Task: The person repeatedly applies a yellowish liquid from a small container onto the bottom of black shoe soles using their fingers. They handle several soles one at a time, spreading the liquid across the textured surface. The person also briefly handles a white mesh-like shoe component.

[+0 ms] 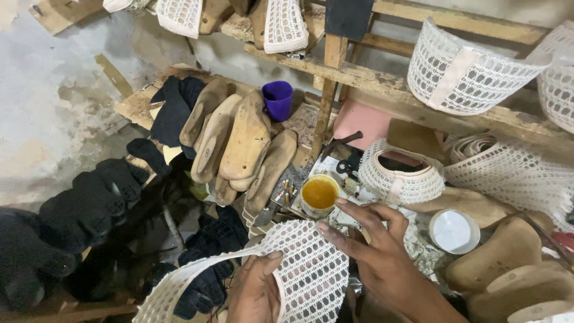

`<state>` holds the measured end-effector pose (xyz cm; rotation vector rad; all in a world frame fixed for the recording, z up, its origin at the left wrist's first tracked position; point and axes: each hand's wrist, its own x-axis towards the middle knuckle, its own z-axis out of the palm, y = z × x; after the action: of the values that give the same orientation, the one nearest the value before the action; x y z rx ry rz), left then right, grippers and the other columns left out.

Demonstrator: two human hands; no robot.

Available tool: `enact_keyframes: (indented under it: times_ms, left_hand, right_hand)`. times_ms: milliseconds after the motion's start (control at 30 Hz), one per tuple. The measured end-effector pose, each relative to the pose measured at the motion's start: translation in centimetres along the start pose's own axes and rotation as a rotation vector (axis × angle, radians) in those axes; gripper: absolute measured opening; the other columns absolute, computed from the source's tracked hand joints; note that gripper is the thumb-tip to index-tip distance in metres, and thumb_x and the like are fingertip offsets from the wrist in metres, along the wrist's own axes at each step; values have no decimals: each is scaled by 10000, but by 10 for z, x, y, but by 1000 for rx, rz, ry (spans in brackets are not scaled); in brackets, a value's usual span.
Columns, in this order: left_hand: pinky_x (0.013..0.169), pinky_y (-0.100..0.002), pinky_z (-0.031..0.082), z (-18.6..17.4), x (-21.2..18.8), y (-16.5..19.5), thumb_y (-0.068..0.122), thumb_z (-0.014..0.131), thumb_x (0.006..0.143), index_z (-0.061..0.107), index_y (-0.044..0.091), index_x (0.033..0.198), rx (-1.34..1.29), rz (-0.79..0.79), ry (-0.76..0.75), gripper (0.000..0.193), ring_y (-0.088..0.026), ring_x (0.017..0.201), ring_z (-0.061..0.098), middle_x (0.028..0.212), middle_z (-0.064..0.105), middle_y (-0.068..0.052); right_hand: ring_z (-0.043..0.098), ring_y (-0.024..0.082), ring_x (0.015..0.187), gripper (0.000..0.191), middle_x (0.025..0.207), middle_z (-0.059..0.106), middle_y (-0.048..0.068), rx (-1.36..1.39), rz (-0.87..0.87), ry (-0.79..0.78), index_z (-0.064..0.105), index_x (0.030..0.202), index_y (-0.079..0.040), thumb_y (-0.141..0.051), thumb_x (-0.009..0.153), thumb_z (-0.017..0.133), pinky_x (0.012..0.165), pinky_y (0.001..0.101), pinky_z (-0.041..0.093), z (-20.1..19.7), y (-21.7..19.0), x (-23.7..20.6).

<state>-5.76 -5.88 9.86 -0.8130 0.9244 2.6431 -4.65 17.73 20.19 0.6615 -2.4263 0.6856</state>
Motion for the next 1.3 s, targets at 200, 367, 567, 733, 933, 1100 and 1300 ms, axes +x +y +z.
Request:
enact_keyframes:
  times_ms: [200,367,567,733,933,1100,1300]
  left_hand:
    - [1102,-485,427,-6,8,-2,43,681,856,592,-73,948,-84,291,-194,173,-311,1102,628,1009,662,-218]
    - [1110,-491,424,12,-4,1,62,637,816,626,-112,977,-84,342,-221,237,-309,1141,647,1086,691,-232]
    - [1135,-542,413,9,-10,3,62,580,847,643,-134,1047,-13,381,-235,287,-369,1192,636,1165,680,-295]
    - [1136,-581,418,-8,6,-4,48,598,934,514,-99,946,-116,333,-194,170,-410,1210,620,1160,624,-365]
    - [1138,-495,402,10,-8,9,32,560,873,580,-126,1117,-111,405,-102,292,-340,1228,596,1245,632,-285]
    - [1126,-492,410,29,-23,15,34,528,856,571,-115,1188,-115,452,-144,367,-342,1240,598,1277,634,-271]
    - [1083,-513,477,43,-32,26,61,515,907,534,-137,1161,-88,470,-149,323,-360,1207,640,1243,644,-298]
  right_hand:
    - [458,299,1215,693,1496,537,84,33,120,104,684,1318,-188,142,715,600,1082,399,307,8,-6,-14]
    - [459,301,1214,673,1503,537,110,28,164,139,684,1305,-174,133,709,622,1085,405,298,15,-9,-19]
    - [441,320,1244,618,1506,526,101,-22,147,171,679,1294,-174,95,739,653,1091,406,278,11,-14,-13]
    - [440,311,1223,633,1519,509,94,-47,125,153,675,1324,-186,106,763,642,1072,398,293,13,-18,-12]
    - [442,298,1214,639,1512,515,102,-66,49,156,658,1340,-210,107,785,630,1060,388,312,18,-19,-20]
    - [433,289,1224,637,1497,524,94,-97,32,197,649,1363,-241,67,806,656,1074,373,308,18,-24,-21]
    - [469,296,1205,687,1447,567,118,-167,70,124,642,1359,-259,31,736,629,1075,409,300,20,-23,-17]
